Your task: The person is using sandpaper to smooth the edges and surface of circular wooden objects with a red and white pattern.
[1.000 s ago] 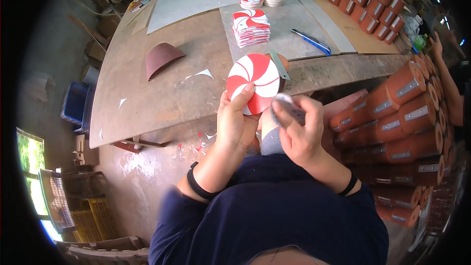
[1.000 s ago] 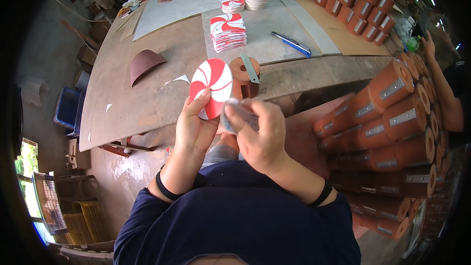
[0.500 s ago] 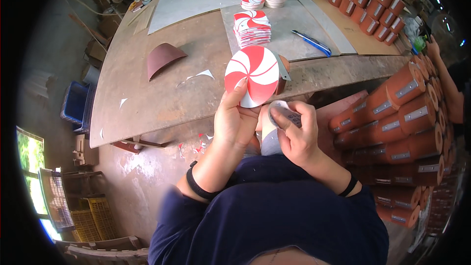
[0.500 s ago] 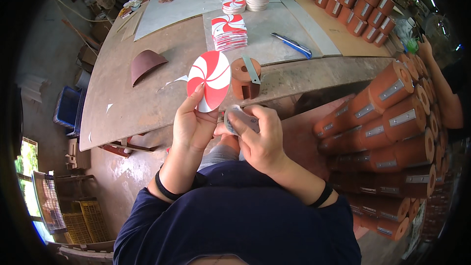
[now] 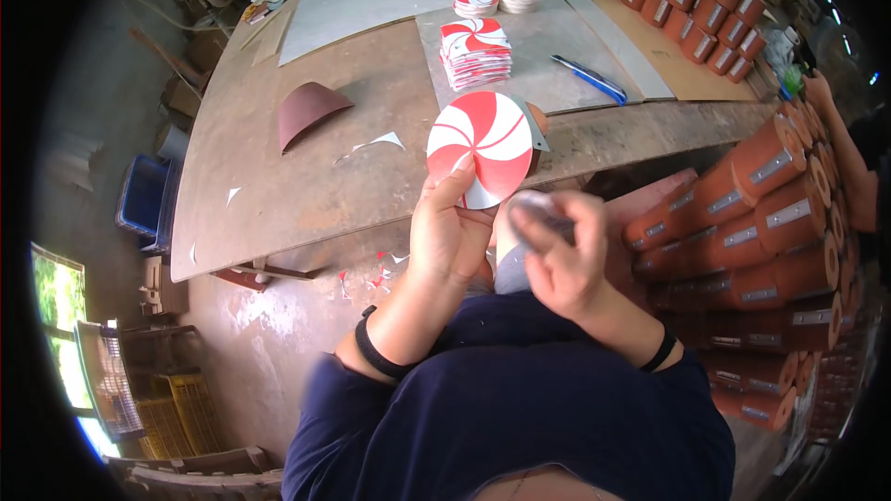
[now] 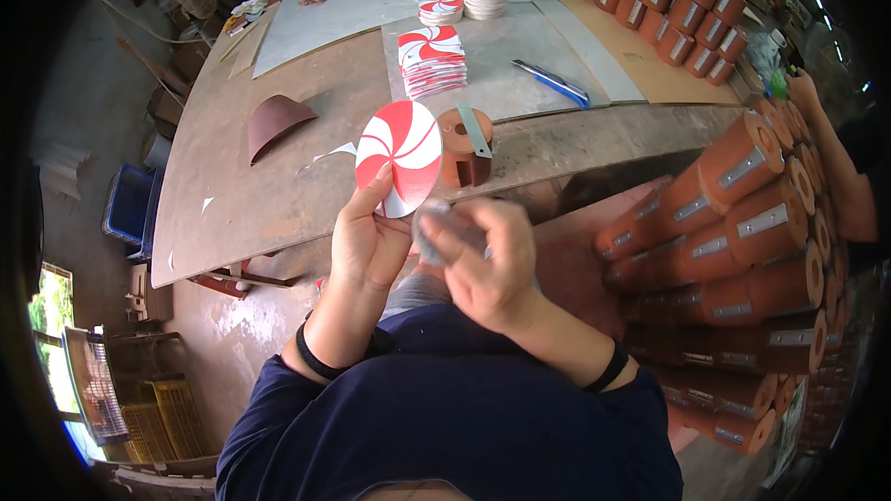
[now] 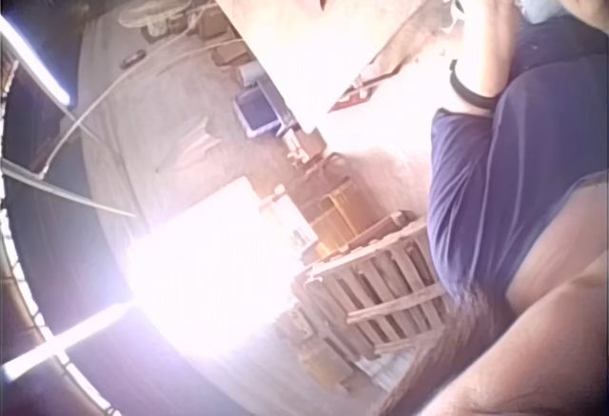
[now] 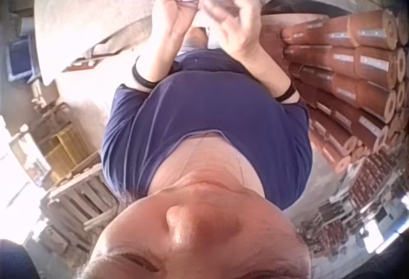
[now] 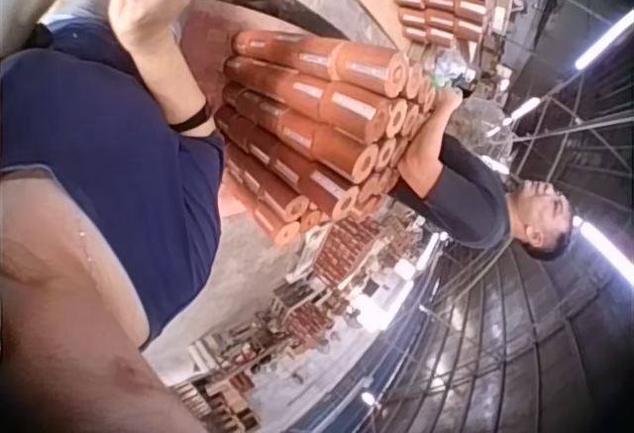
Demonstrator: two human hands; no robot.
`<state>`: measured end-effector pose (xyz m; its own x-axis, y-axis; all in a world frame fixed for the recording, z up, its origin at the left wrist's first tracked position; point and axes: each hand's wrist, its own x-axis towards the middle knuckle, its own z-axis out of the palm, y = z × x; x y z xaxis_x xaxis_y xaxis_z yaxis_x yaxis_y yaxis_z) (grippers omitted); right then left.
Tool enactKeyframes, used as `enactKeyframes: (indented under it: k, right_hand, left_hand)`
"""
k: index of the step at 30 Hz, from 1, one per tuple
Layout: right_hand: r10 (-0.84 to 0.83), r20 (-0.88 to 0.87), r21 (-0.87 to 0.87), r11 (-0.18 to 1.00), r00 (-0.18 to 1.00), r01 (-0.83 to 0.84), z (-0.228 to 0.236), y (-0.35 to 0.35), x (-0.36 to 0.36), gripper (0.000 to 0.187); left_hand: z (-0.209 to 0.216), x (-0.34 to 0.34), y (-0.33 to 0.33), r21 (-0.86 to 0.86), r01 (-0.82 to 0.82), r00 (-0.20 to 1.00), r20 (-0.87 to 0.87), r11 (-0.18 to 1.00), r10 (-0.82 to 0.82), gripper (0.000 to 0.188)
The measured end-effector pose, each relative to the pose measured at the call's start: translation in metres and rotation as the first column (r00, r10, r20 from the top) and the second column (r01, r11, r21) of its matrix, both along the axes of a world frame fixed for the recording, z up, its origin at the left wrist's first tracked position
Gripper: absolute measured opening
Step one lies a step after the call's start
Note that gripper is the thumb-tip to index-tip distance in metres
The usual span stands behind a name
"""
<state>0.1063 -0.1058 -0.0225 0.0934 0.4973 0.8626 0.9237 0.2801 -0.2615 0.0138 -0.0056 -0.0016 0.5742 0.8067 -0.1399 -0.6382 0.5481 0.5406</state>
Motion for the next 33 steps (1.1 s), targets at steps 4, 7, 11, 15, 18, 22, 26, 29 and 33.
enactKeyframes:
  k: [4,7,11,15,18,22,26,29,33]
  right_hand:
    - [-0.126,-0.032,0.072,0.989,0.992,0.128,0.003,0.007,0.014,0.047]
    - [0.063,0.085,-0.077,0.995,0.994,-0.056,-0.002,-0.001,0.004,0.047]
    - [0.085,-0.042,-0.041,0.995,0.996,-0.087,0.003,-0.008,0.008,0.044]
    - [-0.051,-0.135,0.096,0.993,0.990,0.065,0.012,-0.009,0.029,0.036]
    - [-0.077,-0.169,0.093,0.991,0.983,0.093,0.017,-0.010,0.031,0.034]
    - [-0.023,-0.087,0.016,1.000,0.996,0.025,0.018,-0.012,0.035,0.035]
    - [-0.028,0.106,0.079,0.997,0.994,0.020,0.035,-0.006,0.034,0.036]
    - [-0.036,0.225,-0.002,0.999,0.974,0.037,0.050,-0.012,0.029,0.035]
    - [-0.024,0.285,0.114,0.993,0.958,-0.009,0.049,-0.005,0.019,0.030]
  left_hand:
    - [0.003,-0.001,-0.003,-0.019,0.074,0.996,0.048,0.997,-0.073,0.028]
    - [0.005,0.000,-0.001,0.000,0.075,0.997,0.033,0.997,-0.075,0.030]
    - [0.003,-0.005,0.007,0.059,0.179,0.982,0.048,0.982,-0.182,0.033]
    - [0.006,-0.011,0.011,0.087,0.274,0.951,0.122,0.958,-0.283,0.034]
    - [0.003,-0.013,0.016,-0.017,0.331,0.936,0.131,0.943,-0.326,0.031]
    - [0.002,-0.008,0.013,-0.137,0.326,0.944,0.096,0.935,-0.315,0.032]
    - [0.004,-0.007,0.012,-0.053,0.378,0.921,0.121,0.924,-0.370,0.033]
    - [-0.010,-0.008,0.020,0.067,0.495,0.818,0.303,0.867,-0.490,0.036]
    - [-0.006,0.002,0.010,0.016,0.328,0.944,0.039,0.945,-0.328,0.039]
